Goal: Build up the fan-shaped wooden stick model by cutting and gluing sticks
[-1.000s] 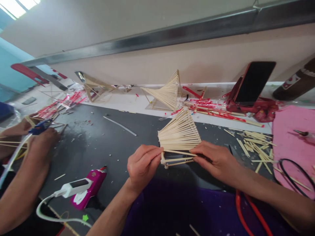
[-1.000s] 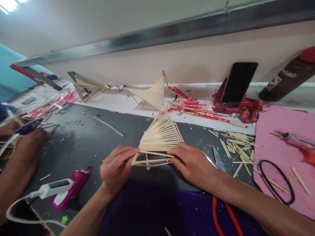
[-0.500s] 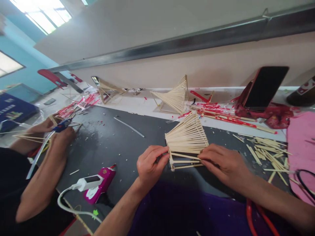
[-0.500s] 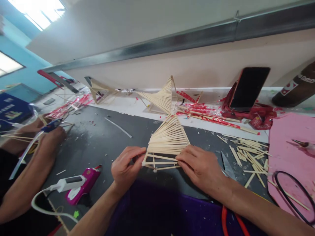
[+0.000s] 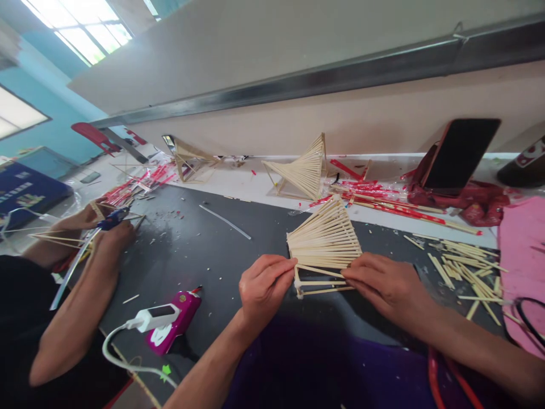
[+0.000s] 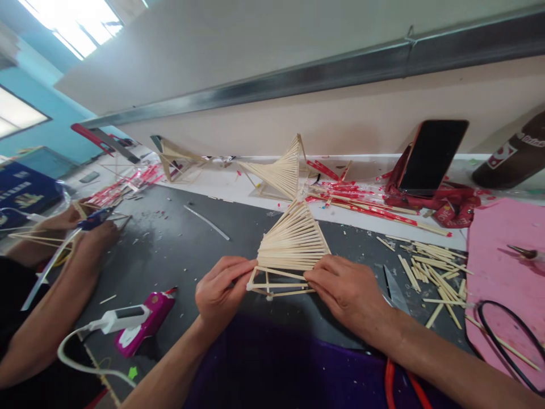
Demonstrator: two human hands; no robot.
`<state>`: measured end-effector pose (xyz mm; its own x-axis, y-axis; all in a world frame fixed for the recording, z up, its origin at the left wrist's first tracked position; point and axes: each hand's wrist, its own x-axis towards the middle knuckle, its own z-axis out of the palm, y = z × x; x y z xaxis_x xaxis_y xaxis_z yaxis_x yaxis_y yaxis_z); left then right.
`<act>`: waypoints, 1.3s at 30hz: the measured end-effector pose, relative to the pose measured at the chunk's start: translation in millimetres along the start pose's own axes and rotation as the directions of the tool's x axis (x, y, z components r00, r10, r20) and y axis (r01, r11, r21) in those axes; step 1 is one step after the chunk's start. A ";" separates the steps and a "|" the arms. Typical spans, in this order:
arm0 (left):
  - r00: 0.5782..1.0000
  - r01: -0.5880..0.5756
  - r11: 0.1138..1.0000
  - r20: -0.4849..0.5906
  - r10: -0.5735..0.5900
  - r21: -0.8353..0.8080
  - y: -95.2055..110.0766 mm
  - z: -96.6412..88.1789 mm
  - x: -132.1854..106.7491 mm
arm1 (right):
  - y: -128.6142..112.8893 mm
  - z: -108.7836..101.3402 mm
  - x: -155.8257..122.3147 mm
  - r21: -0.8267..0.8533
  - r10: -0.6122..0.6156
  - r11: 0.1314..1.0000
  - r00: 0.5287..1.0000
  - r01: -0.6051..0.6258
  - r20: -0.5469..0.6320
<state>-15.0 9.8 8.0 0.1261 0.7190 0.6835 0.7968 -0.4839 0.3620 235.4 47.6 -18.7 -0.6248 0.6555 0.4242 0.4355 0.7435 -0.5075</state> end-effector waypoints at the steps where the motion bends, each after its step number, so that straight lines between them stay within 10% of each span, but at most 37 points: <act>1: 1.000 -0.001 1.000 -0.002 0.001 0.004 0.0 0.1 0.0 | 0.3 0.2 0.2 -0.005 -0.001 1.000 1.000 0.001 0.001; 25: 0.985 -0.166 0.979 0.069 0.159 0.115 -4.2 -7.4 0.6 | -1.1 -8.5 1.7 -0.059 0.032 0.998 0.999 -0.030 0.027; 39: 0.978 -0.207 0.974 0.032 0.205 0.093 -13.2 -1.9 -0.2 | 19.3 -33.8 -28.9 0.011 0.388 0.920 0.917 -0.391 0.087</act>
<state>-26.8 15.1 4.3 0.3058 0.6204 0.7222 0.8048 -0.5738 0.1521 283.8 47.6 -15.4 -0.4605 0.8786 0.1266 0.6377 0.4267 -0.6413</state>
